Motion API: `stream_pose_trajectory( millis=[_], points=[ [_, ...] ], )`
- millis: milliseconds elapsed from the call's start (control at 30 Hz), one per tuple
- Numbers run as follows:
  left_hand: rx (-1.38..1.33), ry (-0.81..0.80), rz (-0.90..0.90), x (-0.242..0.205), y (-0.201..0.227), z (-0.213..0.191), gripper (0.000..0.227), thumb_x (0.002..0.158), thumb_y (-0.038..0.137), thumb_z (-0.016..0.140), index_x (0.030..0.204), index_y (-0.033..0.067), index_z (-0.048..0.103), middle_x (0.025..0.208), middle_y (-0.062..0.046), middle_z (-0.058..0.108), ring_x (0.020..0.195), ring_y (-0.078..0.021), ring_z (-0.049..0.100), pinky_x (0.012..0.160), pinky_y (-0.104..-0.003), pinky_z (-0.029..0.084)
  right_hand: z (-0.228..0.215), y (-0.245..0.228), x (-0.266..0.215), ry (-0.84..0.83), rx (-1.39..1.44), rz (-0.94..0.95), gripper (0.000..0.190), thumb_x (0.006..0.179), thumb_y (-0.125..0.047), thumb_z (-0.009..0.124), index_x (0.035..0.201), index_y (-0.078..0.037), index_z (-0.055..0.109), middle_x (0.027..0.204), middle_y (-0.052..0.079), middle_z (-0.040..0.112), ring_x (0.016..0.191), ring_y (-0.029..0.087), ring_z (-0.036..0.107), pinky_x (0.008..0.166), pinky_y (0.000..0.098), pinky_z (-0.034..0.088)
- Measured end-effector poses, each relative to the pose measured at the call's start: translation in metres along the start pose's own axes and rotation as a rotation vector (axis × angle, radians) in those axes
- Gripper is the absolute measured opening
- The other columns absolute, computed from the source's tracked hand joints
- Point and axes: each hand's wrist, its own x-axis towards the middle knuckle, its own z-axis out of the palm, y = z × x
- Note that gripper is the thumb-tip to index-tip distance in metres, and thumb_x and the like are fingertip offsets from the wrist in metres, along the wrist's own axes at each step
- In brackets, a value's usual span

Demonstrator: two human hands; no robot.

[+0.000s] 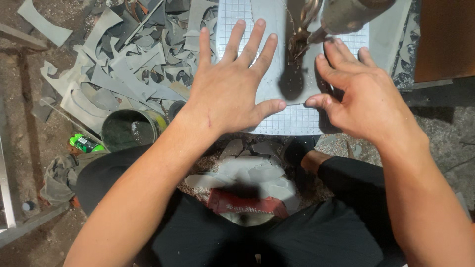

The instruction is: The person uses a vertical band saw to cut rectangular white plastic sheets into smaller pieces. They guide the material through the blade with both hands, repositioning the sheets to follow a cutting path. Cut pieces and offcuts accumulate on the floor.

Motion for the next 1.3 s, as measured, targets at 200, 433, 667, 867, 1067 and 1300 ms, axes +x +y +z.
stream_pose_trajectory(
  millis=[200,433,667,867,1067,1300],
  points=[
    [0.001,0.007,-0.012,0.005,-0.001,-0.001,0.105,0.082,0.075,0.060,0.159,0.0120,0.027,0.167,-0.015,0.016,0.154,-0.0382,0.013,0.115,-0.074,0.002,0.000,0.005,0.007,0.009,-0.023,-0.013,0.067,0.082,-0.028,0.081,0.138,0.002,0.062,0.152,0.023,0.052,0.148,0.038,0.041,0.122,0.0540,0.030],
    [-0.010,0.010,-0.019,0.008,-0.001,-0.004,0.106,0.081,0.073,0.061,0.159,0.0109,0.026,0.167,-0.017,0.015,0.153,-0.0405,0.013,0.113,-0.076,0.001,-0.005,0.002,0.012,-0.007,0.030,0.039,0.063,0.081,-0.026,0.080,0.135,0.003,0.062,0.147,0.021,0.057,0.140,0.042,0.047,0.115,0.0480,0.039],
    [-0.008,-0.047,-0.063,0.014,0.002,-0.011,0.106,0.080,0.072,0.061,0.159,0.0125,0.023,0.168,-0.015,0.012,0.154,-0.0385,0.008,0.113,-0.075,-0.001,-0.011,-0.001,0.020,0.007,0.054,0.035,0.062,0.080,-0.028,0.082,0.130,0.005,0.064,0.143,0.021,0.059,0.132,0.044,0.053,0.110,0.0473,0.042],
    [0.007,-0.059,-0.105,0.017,0.007,-0.011,0.107,0.081,0.071,0.060,0.159,0.0100,0.020,0.167,-0.017,0.010,0.154,-0.0386,0.006,0.113,-0.075,-0.002,-0.014,0.003,0.026,0.029,0.043,-0.028,0.058,0.082,-0.027,0.081,0.129,0.004,0.066,0.139,0.022,0.060,0.131,0.045,0.052,0.115,0.0490,0.036],
    [0.007,-0.024,-0.176,0.016,0.017,-0.006,0.107,0.083,0.069,0.059,0.159,0.0056,0.020,0.167,-0.021,0.011,0.155,-0.0377,0.008,0.114,-0.074,-0.001,-0.017,0.012,0.036,-0.021,0.071,0.029,0.049,0.083,-0.024,0.079,0.127,-0.005,0.071,0.126,0.015,0.070,0.117,0.040,0.061,0.120,0.0491,0.033],
    [-0.031,-0.011,-0.243,0.019,0.025,-0.005,0.108,0.084,0.069,0.058,0.160,0.0051,0.015,0.167,-0.023,0.007,0.155,-0.0373,0.001,0.115,-0.072,-0.001,-0.026,0.016,0.050,-0.042,-0.020,0.048,0.036,0.078,-0.025,0.084,0.108,-0.007,0.078,0.115,0.020,0.070,0.107,0.042,0.064,0.090,0.0503,0.049]
  ],
)
